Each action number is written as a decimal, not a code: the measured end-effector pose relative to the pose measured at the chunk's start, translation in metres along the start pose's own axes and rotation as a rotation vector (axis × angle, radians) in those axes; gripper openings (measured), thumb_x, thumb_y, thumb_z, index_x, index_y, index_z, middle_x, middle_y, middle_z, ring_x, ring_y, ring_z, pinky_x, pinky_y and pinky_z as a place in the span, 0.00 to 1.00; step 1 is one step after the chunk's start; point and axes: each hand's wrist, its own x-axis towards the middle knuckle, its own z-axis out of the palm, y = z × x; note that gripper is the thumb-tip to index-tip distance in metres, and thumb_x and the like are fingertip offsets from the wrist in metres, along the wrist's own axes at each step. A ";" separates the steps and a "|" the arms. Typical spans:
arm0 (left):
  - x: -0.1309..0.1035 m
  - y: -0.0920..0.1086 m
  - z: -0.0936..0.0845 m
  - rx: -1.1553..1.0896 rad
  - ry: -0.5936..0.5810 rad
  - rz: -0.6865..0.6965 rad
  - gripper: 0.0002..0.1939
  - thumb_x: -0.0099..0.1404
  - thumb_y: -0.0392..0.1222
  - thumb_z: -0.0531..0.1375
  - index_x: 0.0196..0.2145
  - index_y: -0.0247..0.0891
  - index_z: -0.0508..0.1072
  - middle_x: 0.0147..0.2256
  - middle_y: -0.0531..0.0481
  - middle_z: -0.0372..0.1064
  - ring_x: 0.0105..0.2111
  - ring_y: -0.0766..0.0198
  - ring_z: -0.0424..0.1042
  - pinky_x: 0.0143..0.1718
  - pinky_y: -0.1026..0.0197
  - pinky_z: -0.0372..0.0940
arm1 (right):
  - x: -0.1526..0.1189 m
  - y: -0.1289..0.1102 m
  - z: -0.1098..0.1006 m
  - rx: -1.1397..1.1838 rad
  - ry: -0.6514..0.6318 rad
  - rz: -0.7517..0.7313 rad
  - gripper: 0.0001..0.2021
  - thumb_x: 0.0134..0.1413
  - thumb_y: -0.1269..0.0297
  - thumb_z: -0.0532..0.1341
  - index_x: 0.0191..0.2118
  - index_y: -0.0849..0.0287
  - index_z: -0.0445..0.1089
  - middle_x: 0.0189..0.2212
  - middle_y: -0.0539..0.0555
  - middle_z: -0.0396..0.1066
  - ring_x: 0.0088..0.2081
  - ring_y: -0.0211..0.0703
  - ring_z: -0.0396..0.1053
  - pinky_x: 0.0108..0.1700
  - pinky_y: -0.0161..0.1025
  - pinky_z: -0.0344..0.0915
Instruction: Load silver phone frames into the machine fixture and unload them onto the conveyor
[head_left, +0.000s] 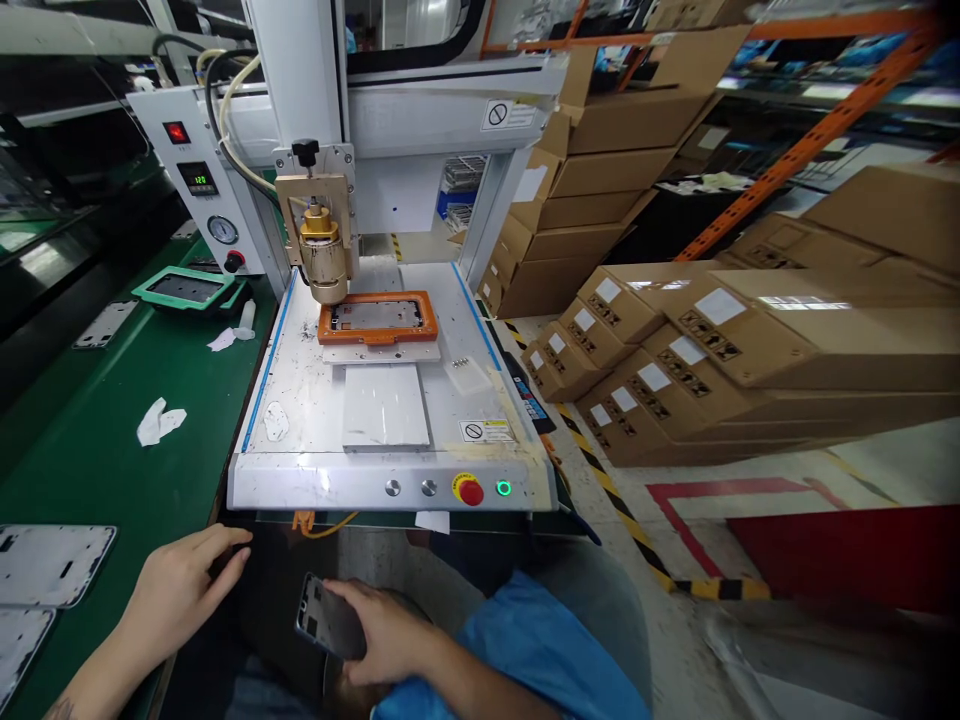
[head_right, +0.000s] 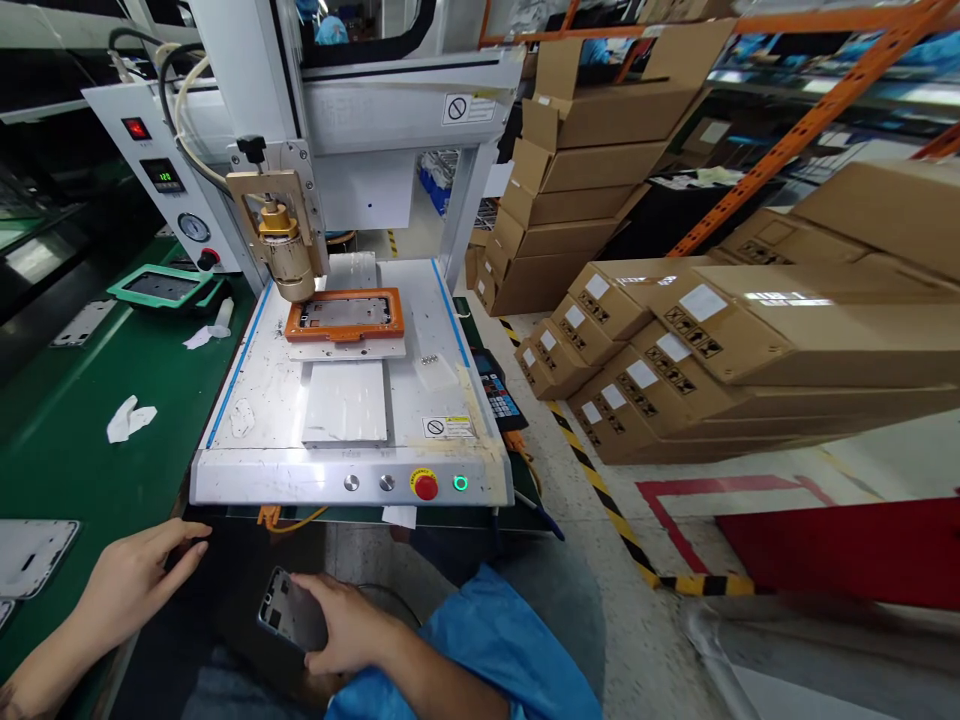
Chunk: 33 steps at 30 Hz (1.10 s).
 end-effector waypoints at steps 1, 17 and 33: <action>0.004 0.004 -0.003 -0.038 0.012 -0.014 0.11 0.80 0.53 0.56 0.53 0.50 0.74 0.45 0.56 0.76 0.40 0.63 0.76 0.38 0.61 0.67 | 0.000 -0.001 0.000 -0.001 0.000 -0.001 0.57 0.36 0.61 0.77 0.74 0.49 0.54 0.67 0.59 0.64 0.65 0.60 0.65 0.66 0.48 0.62; 0.235 0.123 -0.034 -0.052 0.420 0.474 0.08 0.79 0.43 0.58 0.49 0.38 0.73 0.46 0.43 0.73 0.47 0.55 0.74 0.47 0.53 0.72 | -0.005 -0.005 -0.001 -0.029 -0.005 0.067 0.61 0.32 0.59 0.78 0.75 0.47 0.52 0.68 0.60 0.63 0.65 0.65 0.65 0.66 0.51 0.62; 0.270 0.136 -0.046 0.408 0.177 0.964 0.15 0.81 0.33 0.50 0.56 0.37 0.73 0.50 0.41 0.76 0.45 0.55 0.75 0.46 0.49 0.71 | -0.007 0.001 0.001 -0.042 0.012 -0.021 0.59 0.35 0.58 0.77 0.74 0.44 0.52 0.66 0.59 0.66 0.63 0.66 0.67 0.64 0.51 0.66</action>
